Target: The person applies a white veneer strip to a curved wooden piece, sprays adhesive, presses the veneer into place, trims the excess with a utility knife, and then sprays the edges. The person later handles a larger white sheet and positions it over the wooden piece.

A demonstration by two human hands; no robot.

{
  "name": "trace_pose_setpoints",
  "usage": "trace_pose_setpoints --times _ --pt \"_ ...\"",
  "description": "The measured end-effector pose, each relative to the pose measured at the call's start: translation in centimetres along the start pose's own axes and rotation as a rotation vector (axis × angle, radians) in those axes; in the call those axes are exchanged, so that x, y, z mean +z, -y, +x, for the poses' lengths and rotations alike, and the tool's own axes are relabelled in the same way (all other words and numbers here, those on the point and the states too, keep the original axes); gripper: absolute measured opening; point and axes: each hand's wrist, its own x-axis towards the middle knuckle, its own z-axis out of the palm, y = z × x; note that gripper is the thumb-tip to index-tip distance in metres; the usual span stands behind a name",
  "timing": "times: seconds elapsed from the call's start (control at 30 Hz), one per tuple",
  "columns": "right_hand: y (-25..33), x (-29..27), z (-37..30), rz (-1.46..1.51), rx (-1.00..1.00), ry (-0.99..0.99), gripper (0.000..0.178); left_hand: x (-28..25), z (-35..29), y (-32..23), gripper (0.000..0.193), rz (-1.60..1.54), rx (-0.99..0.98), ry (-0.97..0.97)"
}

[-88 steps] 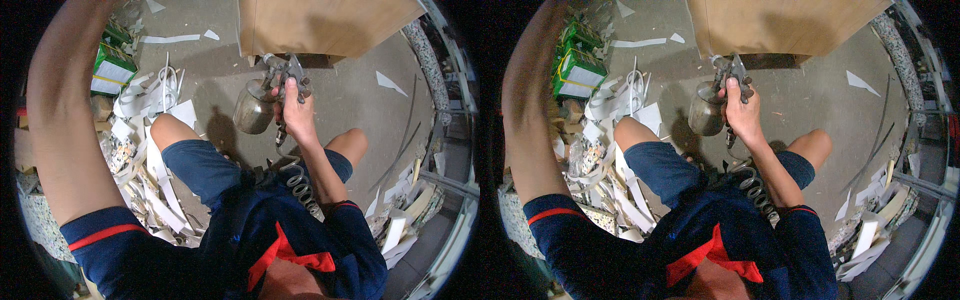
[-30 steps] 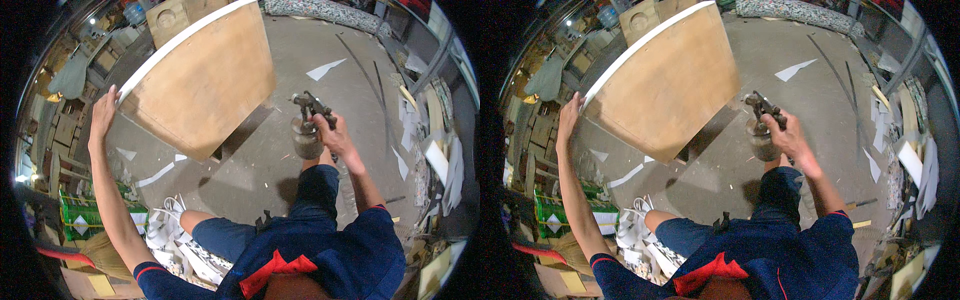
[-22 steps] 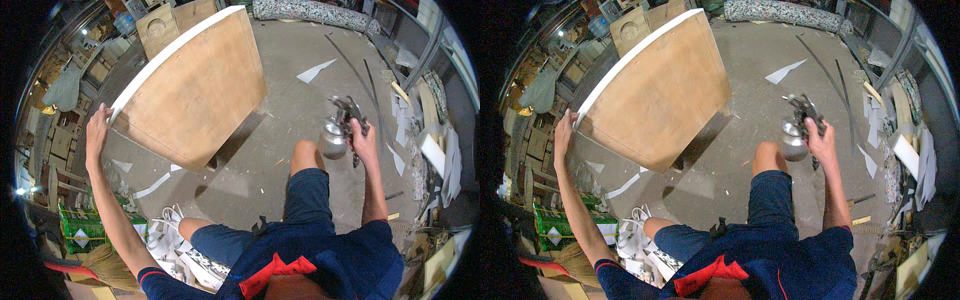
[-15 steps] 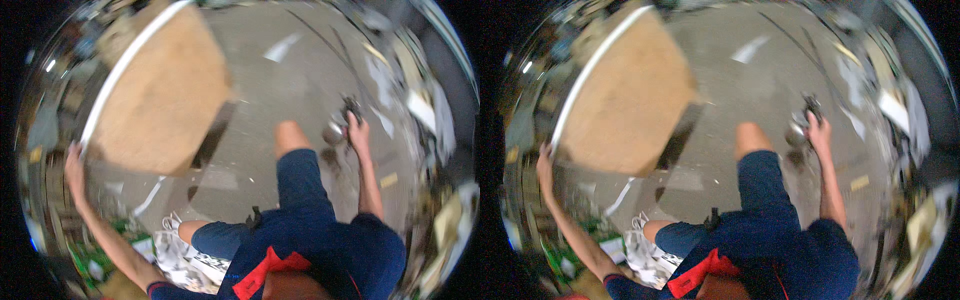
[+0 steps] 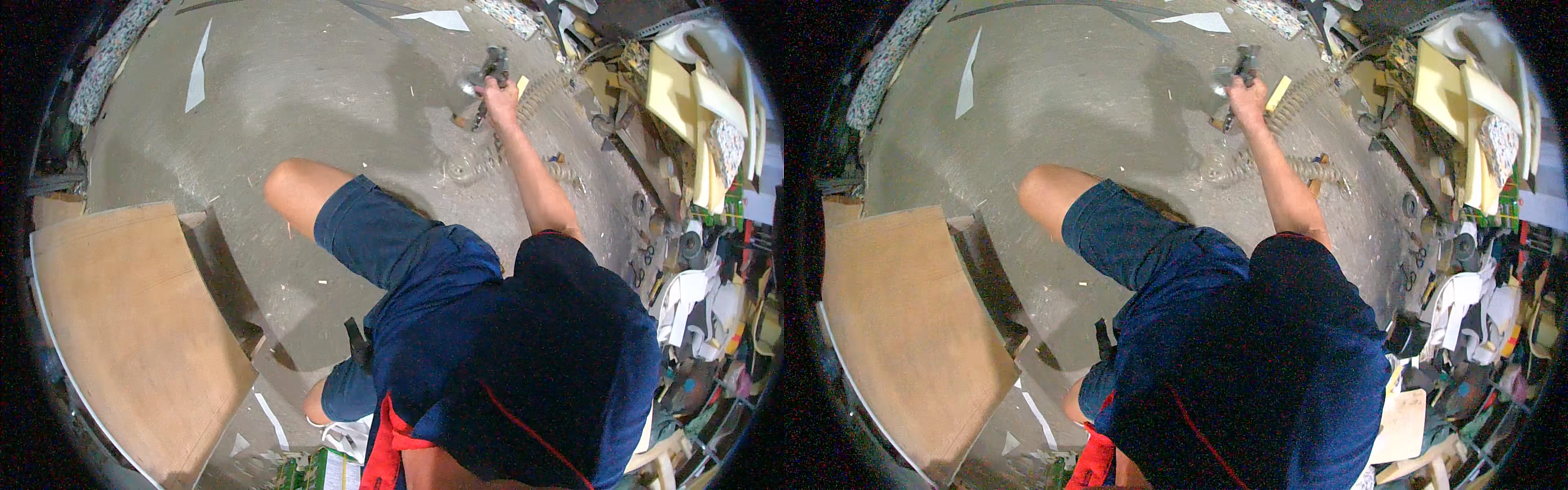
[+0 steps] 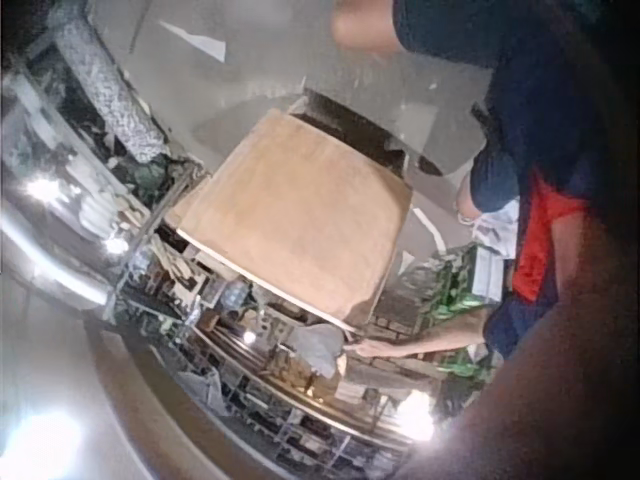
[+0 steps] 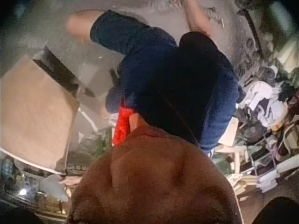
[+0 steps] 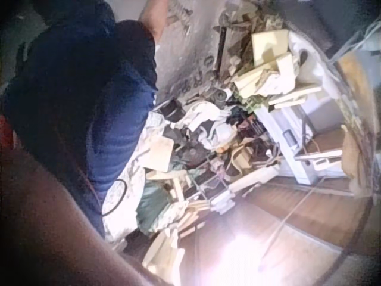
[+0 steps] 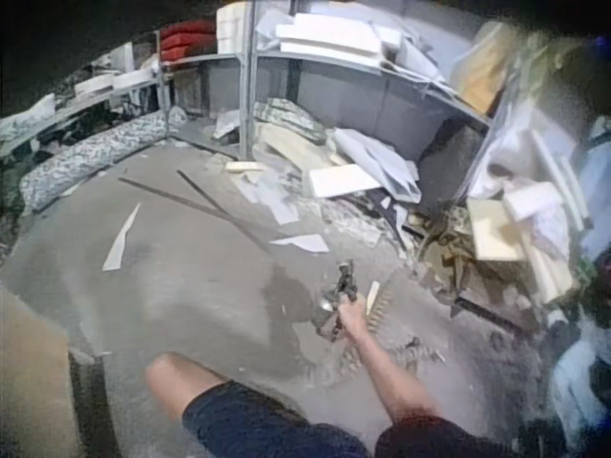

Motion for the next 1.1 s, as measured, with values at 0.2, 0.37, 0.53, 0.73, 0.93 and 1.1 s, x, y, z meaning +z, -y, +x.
trace_pose_setpoints --times 0.2,0.37,0.53,0.73,0.93,1.1 --pt "-7.1 -3.1 4.7 0.002 -0.082 -0.309 0.023 0.1 0.5 -0.8 0.046 0.017 -0.011 0.006" --pt "-11.6 -4.4 5.1 0.208 -0.054 -0.375 0.039 -0.2 1.1 -0.1 0.047 0.036 -0.013 0.019" --pt "-15.5 -6.1 8.3 -0.277 -0.008 -0.274 0.030 -2.2 0.8 1.3 0.048 0.064 -0.001 0.069" --pt "-17.1 -5.1 15.4 -0.429 -0.169 -0.184 0.031 -4.8 -4.3 1.3 0.053 -0.406 -0.304 0.073" --pt "-15.7 -3.5 13.0 -0.483 -0.024 -0.414 0.071 -5.2 -5.2 -3.4 0.068 -0.415 -0.201 0.051" --pt "-15.2 -2.9 9.4 -0.429 0.127 -0.294 0.073 -4.8 -5.3 -3.7 0.069 -0.503 -0.176 0.024"
